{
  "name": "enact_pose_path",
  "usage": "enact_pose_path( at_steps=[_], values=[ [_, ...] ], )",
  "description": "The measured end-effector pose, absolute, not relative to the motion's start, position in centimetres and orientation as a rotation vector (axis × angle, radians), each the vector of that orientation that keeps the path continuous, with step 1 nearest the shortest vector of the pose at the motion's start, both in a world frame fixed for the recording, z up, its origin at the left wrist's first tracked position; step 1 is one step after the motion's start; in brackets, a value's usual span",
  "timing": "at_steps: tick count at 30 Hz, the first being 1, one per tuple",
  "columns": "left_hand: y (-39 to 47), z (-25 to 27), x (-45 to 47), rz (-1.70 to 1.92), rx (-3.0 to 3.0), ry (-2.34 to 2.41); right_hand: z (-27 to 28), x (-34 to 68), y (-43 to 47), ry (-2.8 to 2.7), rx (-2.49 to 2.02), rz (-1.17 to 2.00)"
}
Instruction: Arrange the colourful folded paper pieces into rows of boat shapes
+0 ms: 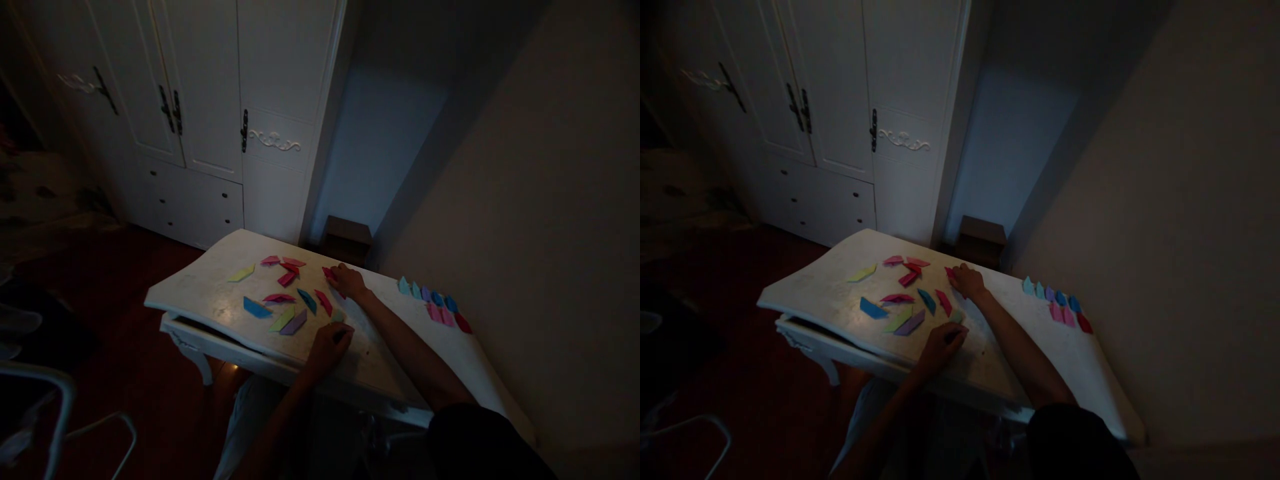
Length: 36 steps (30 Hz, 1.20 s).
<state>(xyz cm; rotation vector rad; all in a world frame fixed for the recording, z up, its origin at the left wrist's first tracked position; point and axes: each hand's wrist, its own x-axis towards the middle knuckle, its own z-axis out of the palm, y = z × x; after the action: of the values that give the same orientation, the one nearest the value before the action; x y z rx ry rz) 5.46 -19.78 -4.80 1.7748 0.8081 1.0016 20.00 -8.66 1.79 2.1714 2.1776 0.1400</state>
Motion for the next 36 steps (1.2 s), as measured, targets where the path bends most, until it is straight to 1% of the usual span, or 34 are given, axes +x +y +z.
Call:
enact_pose_path(
  at_steps=[7,14,18,22,26,33,36],
  values=[
    [-19.4,-5.7,5.6,0.998,1.780,0.834,1.6,21.2,-13.2,2.089,2.458,0.189],
    [-19.5,-4.8,5.3,0.981,1.840,0.845,0.5,25.4,-18.7,2.047,2.856,0.118],
    [-19.7,-4.5,5.3,0.984,1.938,0.842,-0.6,29.0,-21.7,1.851,2.993,0.067],
    [-19.7,-4.3,5.4,0.974,1.973,0.867,-1.5,33.1,-24.5,1.627,3.027,0.029],
    [-19.5,-4.7,5.6,0.974,1.991,0.888,-1.9,36.0,-26.2,1.510,3.030,0.077],
    [-19.5,-5.9,5.8,0.964,2.113,0.912,-1.8,37.2,-25.4,1.361,3.003,0.174],
    [-19.5,-6.2,5.9,0.976,2.164,0.903,-2.2,37.1,-25.6,1.440,2.962,0.247]
  ],
)
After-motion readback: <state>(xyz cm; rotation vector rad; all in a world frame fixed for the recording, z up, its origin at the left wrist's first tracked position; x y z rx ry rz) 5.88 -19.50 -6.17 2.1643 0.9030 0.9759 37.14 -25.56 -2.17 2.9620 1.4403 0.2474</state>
